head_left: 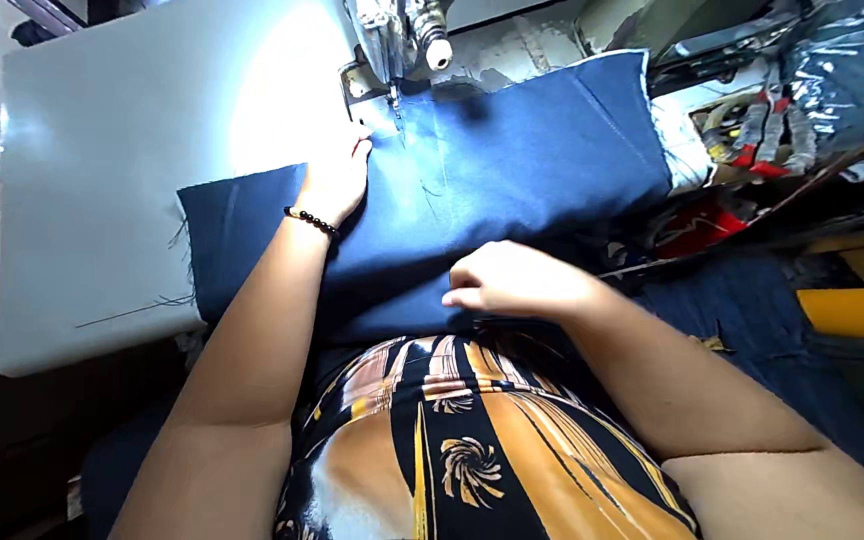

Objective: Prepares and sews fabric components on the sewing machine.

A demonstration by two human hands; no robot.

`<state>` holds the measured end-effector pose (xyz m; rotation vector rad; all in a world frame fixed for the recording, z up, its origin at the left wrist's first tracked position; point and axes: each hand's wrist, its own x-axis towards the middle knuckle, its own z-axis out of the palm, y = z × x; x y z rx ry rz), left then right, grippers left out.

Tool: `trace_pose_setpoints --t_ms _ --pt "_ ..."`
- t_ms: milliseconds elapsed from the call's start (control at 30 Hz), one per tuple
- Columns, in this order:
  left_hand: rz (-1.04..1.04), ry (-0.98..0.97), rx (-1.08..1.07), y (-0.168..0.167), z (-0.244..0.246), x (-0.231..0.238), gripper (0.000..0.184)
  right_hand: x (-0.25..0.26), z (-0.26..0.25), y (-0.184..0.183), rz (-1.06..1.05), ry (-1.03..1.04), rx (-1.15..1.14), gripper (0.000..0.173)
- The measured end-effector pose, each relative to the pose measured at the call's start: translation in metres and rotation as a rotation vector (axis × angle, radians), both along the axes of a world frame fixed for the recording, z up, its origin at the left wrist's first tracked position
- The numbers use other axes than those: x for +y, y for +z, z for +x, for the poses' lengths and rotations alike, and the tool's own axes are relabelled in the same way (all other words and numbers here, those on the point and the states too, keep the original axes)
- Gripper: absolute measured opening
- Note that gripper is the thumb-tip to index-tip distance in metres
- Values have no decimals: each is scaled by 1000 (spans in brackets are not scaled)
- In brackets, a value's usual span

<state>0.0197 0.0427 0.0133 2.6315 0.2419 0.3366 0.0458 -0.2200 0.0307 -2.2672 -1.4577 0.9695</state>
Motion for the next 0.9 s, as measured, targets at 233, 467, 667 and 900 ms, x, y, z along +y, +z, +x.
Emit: trace_pose_setpoints --t_ms 233,467,667,900 --pt "-20 -109 -236 42 -28 -18 28 46 33 11 822 -496 420 51" --pt "-258 -199 -274 49 -48 -28 19 65 4 0 1013 -720 890 16" --pt "-630 -364 -257 42 -51 -30 9 54 -1 2 1016 -671 993 20" --pt "-743 -353 -297 33 -51 -38 10 55 -6 -4 1078 -744 1024 11"
